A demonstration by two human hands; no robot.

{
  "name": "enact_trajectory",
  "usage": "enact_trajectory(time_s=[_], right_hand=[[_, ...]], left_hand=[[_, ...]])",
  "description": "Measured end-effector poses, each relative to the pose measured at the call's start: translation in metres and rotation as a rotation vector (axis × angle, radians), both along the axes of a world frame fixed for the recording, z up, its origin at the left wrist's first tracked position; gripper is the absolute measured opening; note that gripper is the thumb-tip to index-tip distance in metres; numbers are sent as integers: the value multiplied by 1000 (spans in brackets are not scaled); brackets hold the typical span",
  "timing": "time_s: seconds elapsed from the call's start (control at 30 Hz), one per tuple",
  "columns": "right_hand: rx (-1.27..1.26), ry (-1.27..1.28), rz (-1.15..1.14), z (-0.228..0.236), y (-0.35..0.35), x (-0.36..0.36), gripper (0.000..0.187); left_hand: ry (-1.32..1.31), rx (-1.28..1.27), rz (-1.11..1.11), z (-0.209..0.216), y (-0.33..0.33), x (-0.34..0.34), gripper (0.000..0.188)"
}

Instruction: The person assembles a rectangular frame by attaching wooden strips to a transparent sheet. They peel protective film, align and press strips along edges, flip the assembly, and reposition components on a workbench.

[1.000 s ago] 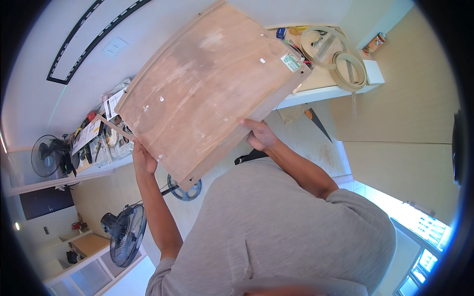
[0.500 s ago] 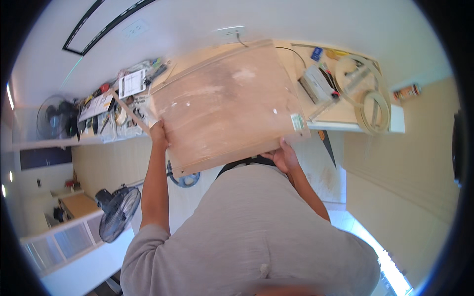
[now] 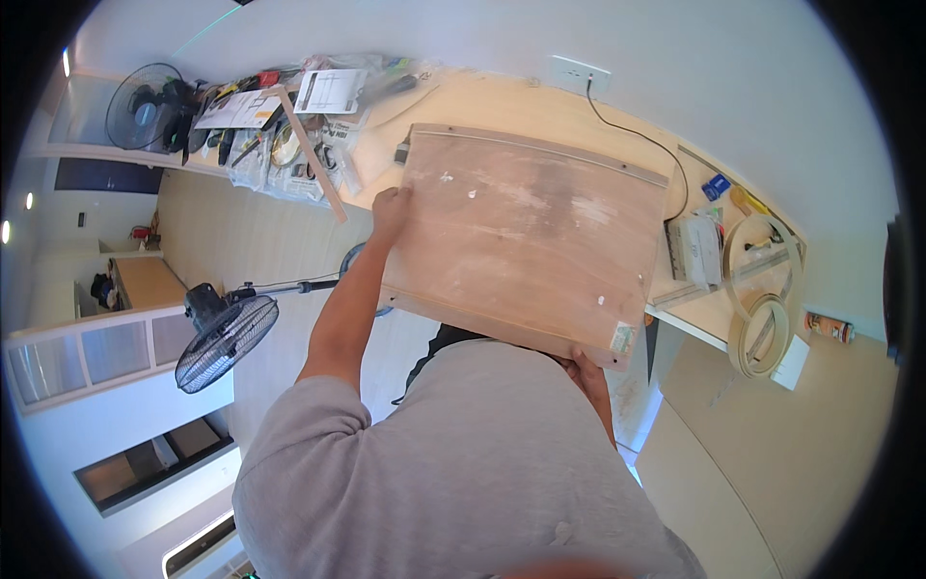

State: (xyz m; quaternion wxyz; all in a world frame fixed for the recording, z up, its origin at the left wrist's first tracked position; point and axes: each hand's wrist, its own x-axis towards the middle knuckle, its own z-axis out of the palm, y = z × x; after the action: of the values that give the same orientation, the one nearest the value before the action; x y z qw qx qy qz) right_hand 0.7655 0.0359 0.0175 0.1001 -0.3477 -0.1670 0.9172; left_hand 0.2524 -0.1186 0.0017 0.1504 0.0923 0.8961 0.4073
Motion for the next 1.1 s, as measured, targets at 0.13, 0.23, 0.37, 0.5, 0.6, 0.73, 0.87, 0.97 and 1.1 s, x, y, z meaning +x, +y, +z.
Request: enact_trajectory(time_s=[0.13, 0.23, 0.37, 0.5, 0.6, 0.73, 0.87, 0.97, 1.1], right_hand=[[20, 34, -54, -10, -11, 1, 57], [-31, 1, -47, -22, -13, -3, 51], [-51, 10, -66, -38, -18, -19, 47], [24, 54, -100, -41, -14, -44, 46], [49, 14, -127, -36, -8, -62, 46], [96, 7, -156, -33, 0, -73, 53], [63, -12, -257, -37, 2, -79, 47], [100, -42, -299, -42, -2, -86, 48], [122, -94, -322, -51, -6, -99, 49]], left_hand=[[-78, 29, 15, 1, 23, -6, 43], [22, 23, -18, 2, 34, -13, 41], [161, -94, -85, 5, 37, -27, 41], [256, -33, -42, 5, 39, -43, 39], [267, -3, -74, 2, 44, -57, 42], [264, -97, -104, -6, 49, -72, 43], [390, -37, -190, -9, 52, -77, 41], [388, -11, -223, -11, 57, -79, 36], [414, -10, -230, -19, 64, -84, 36]])
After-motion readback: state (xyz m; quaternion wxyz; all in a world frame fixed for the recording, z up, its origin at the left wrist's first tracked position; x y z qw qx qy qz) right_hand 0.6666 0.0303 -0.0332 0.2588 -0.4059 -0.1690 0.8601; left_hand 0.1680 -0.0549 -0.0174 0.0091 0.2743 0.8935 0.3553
